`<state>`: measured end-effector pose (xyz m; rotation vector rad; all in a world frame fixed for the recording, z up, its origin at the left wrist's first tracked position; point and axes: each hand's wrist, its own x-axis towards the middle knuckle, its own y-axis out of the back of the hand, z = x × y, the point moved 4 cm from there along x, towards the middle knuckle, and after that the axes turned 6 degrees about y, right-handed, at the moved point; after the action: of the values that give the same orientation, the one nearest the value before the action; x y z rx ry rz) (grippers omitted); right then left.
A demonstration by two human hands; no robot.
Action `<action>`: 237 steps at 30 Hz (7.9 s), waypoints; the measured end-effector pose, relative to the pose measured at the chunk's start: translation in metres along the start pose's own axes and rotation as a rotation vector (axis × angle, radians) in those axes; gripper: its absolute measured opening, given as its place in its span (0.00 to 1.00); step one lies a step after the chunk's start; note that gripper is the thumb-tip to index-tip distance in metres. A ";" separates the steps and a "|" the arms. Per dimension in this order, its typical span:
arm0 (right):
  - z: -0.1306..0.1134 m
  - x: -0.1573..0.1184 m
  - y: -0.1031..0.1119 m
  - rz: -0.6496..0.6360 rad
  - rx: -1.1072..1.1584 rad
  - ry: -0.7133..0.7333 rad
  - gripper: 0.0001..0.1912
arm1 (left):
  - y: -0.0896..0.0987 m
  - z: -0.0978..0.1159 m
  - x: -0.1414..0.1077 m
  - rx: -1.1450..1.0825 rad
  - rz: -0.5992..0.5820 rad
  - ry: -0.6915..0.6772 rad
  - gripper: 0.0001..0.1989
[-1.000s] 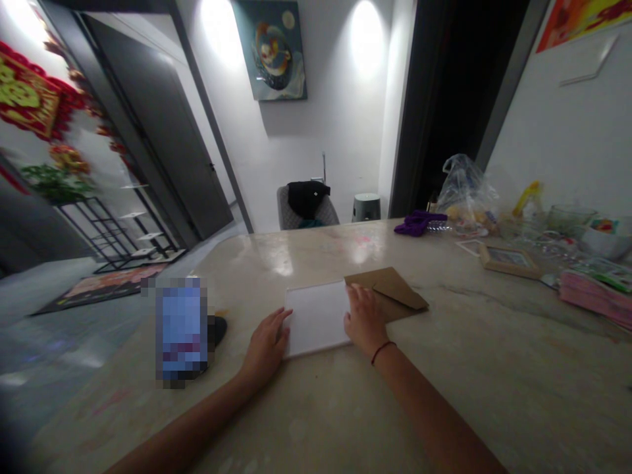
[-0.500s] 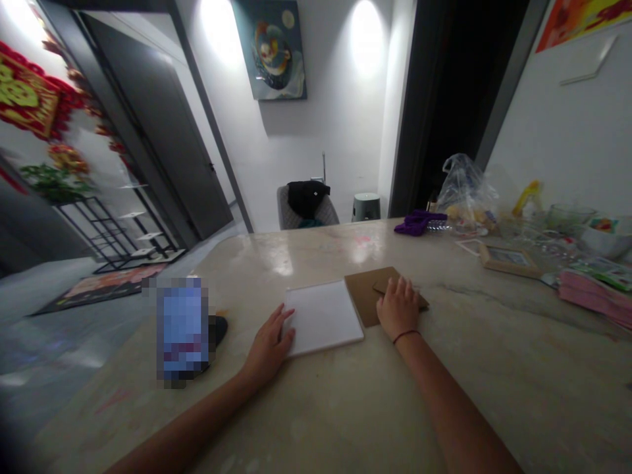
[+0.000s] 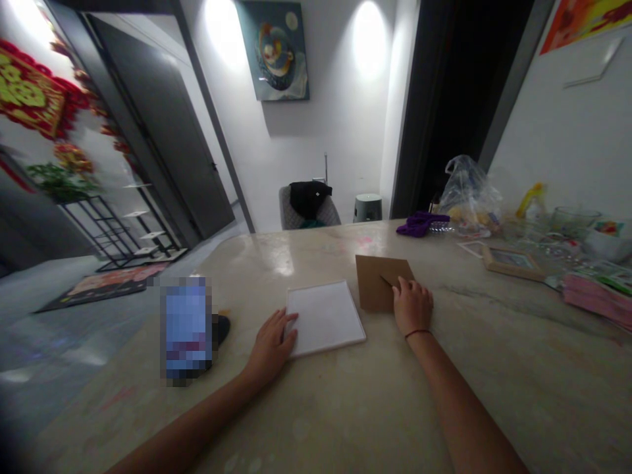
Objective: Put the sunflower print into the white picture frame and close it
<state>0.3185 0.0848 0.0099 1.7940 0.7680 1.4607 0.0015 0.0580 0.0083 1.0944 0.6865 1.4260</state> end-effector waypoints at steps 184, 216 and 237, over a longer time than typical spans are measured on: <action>-0.117 -0.040 0.024 -0.319 0.402 0.261 0.17 | 0.017 -0.014 0.014 -0.273 0.031 0.178 0.17; -0.075 -0.019 0.004 -0.237 0.144 0.230 0.38 | 0.029 -0.018 0.023 0.302 0.075 0.021 0.32; -0.096 -0.021 -0.004 -0.140 1.469 -0.381 0.30 | 0.012 0.012 0.004 0.069 -0.080 -0.320 0.21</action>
<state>0.2197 0.0840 0.0069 2.7586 1.9555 0.2354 0.0074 0.0573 0.0250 1.3001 0.5449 1.1327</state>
